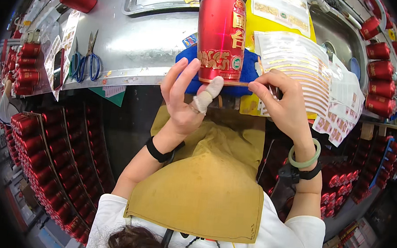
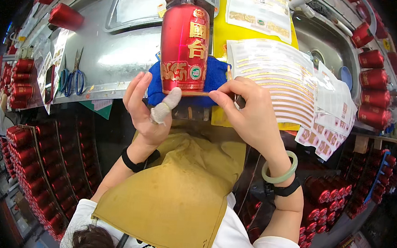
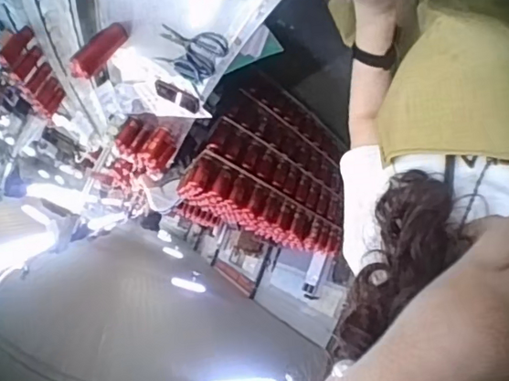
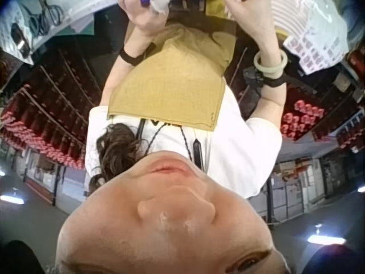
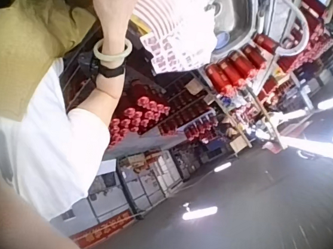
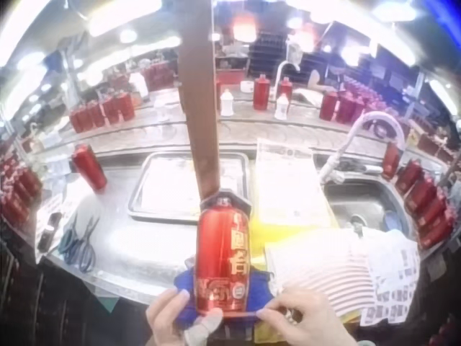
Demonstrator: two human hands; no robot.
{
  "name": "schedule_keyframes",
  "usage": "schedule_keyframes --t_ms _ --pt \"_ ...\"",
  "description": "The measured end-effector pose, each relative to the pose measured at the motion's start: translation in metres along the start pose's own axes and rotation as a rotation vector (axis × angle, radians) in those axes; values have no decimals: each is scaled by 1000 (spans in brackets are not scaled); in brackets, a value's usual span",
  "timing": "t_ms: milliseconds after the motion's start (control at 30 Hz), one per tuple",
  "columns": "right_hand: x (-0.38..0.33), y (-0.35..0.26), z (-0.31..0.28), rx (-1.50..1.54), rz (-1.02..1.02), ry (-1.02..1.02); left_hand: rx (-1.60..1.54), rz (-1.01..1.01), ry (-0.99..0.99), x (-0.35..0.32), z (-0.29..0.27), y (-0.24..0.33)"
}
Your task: Apply multiple decorative labels and seals to red metal liquor bottles at a factory workstation.
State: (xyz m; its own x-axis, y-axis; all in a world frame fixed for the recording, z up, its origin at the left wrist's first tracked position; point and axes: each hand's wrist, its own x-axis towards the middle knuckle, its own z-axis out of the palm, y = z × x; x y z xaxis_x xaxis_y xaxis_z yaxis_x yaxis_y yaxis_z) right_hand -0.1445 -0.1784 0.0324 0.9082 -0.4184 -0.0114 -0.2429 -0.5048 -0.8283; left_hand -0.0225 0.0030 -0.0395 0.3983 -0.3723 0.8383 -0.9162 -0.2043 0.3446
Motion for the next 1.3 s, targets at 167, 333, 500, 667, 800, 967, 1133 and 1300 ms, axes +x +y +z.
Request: schedule_keyframes --t_ms 167,333,500,667,800,967,1133,1300 --pt "0 -1 1 -3 -8 18 -257 -44 -30 5 3 -12" --pt "2 -9 0 -15 19 -5 -508 -494 67 -14 7 -5" --pt "-1 -11 -4 -19 -6 7 -149 -59 6 -9 1 -14" --pt "-5 -10 -15 -106 -3 -6 -69 -21 6 -10 0 -12" --pt "-18 10 -24 -306 -12 95 -85 -35 -9 -8 -1 -11" --pt "-40 38 -53 -1025 109 162 -40 -23 -83 -5 -8 -9" --pt "-9 -2 -28 -287 -4 85 -57 -28 -71 -10 -4 -11" --pt "7 -2 24 -210 -249 37 -63 -28 -60 -3 -2 -8"
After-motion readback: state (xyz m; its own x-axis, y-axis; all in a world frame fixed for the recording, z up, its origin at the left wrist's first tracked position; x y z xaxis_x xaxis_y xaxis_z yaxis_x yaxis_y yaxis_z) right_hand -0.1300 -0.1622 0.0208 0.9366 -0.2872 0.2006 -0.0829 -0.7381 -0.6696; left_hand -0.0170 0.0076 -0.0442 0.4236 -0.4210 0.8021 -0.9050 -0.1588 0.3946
